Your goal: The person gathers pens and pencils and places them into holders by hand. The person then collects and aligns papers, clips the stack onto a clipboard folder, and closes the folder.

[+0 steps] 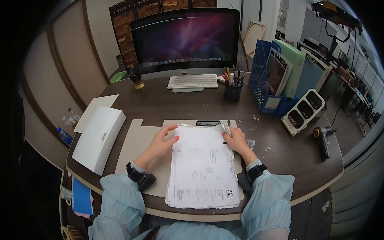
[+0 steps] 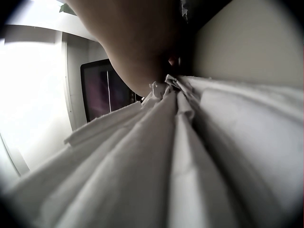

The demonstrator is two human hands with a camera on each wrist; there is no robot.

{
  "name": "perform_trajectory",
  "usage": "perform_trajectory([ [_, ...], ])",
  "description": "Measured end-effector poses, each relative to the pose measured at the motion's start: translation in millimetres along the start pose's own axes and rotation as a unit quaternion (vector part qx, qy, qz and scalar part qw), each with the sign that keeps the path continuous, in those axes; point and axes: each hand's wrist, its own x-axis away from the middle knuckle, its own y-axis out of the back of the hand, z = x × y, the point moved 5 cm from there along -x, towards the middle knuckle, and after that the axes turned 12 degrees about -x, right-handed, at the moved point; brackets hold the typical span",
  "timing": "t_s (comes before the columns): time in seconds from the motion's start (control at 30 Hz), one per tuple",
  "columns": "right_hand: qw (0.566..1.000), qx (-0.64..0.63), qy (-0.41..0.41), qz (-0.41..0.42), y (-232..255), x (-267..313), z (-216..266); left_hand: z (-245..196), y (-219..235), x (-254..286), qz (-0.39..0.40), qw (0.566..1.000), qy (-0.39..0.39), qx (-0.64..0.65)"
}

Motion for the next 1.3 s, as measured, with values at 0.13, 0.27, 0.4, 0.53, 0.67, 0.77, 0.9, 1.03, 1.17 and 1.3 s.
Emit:
perform_trajectory([
  [0.13, 1.0, -0.022, -0.018, -0.006, -1, 2, -1, -32, -6, -40, 0.021, 0.977, -0.11, -0.179],
  [0.27, 0.997, -0.029, 0.049, -0.061, 1, -3, -10, -44, -37, -84, 0.066, 0.94, -0.146, -0.302],
  [0.4, 0.997, -0.017, 0.062, -0.039, 2, -5, -6, -33, -73, -107, 0.166, 0.862, -0.169, -0.449],
  [0.53, 0.997, -0.02, 0.055, -0.04, 3, -3, -2, -25, -89, -112, 0.147, 0.847, -0.219, -0.461],
  [0.67, 0.998, -0.034, 0.049, -0.034, 4, -5, 3, -26, -94, -108, 0.137, 0.823, -0.27, -0.481],
  [0.77, 0.998, -0.037, 0.049, -0.029, 3, -10, -1, -28, -96, -108, 0.148, 0.785, -0.319, -0.51],
  [0.9, 0.998, -0.037, 0.04, -0.035, 4, -8, -1, -26, -92, -115, 0.167, 0.81, -0.307, -0.47],
  [1.03, 0.999, 0.008, 0.015, -0.052, 7, -16, -8, -23, -91, -120, 0.167, 0.839, -0.282, -0.434],
  [1.17, 0.998, -0.005, -0.004, -0.059, 8, -28, -14, -22, -91, -120, 0.172, 0.845, -0.276, -0.425],
  [1.3, 0.999, -0.017, -0.009, -0.042, 7, -34, -14, -24, -90, -120, 0.175, 0.845, -0.274, -0.425],
])
